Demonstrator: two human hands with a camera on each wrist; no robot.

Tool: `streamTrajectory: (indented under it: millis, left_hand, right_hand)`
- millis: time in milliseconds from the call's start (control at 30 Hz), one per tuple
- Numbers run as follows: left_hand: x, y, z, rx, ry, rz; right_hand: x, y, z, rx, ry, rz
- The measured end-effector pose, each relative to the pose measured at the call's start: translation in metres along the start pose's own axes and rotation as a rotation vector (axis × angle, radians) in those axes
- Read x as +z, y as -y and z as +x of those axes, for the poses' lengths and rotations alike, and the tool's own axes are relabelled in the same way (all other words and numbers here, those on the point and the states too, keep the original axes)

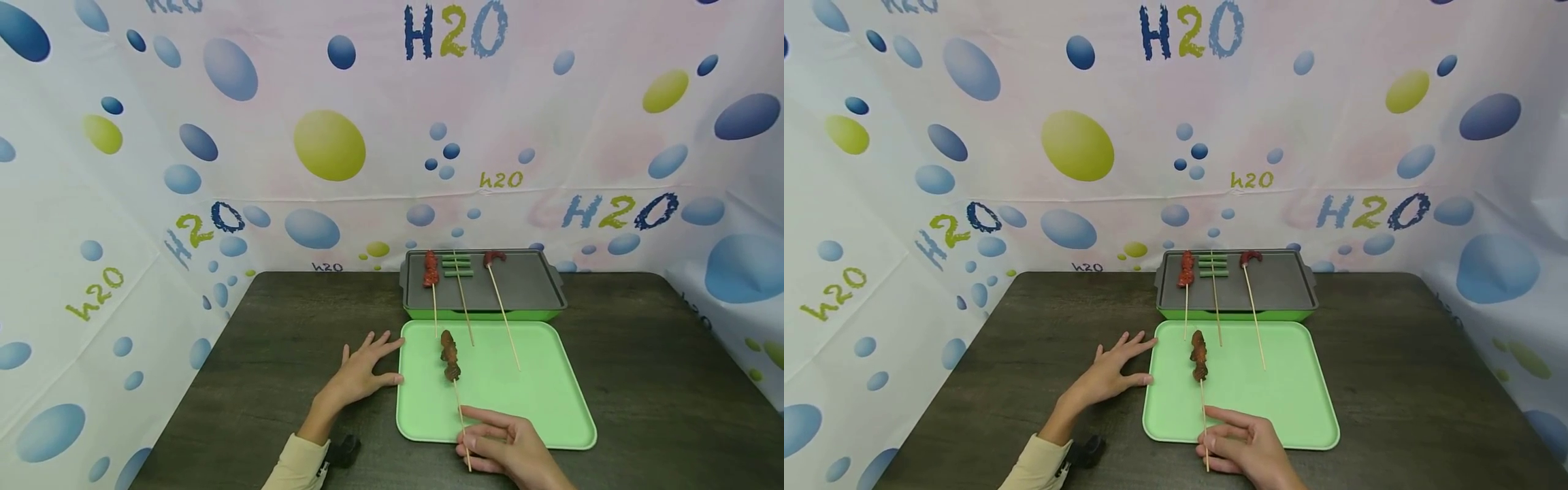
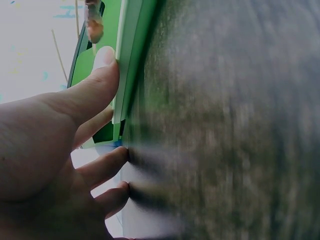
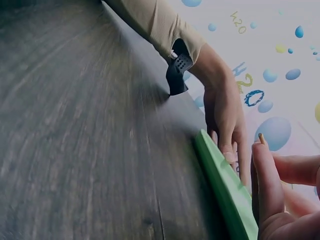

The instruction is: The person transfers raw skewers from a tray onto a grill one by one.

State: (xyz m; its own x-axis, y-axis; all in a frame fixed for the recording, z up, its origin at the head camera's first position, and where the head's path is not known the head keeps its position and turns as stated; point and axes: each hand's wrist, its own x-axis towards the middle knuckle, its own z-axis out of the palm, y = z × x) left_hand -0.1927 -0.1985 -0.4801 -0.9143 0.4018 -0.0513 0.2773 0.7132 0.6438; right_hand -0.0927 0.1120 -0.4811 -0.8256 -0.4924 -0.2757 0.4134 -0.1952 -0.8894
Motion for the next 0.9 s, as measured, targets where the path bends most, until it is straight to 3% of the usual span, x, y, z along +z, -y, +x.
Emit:
streamTrajectory:
  millis: [500, 900]
  left_hand:
    - [-0.001, 0.001, 0.000, -0.001, -0.008, 0.007]
    - [-0.002, -0.002, -0.002, 0.016, 0.002, -0.019]
  right_hand:
    - [0.002, 0.012, -0.010, -0.087, 0.011, -0.025]
    - [-0.006, 0.032, -0.019, -0.162, -0.015, -0.117]
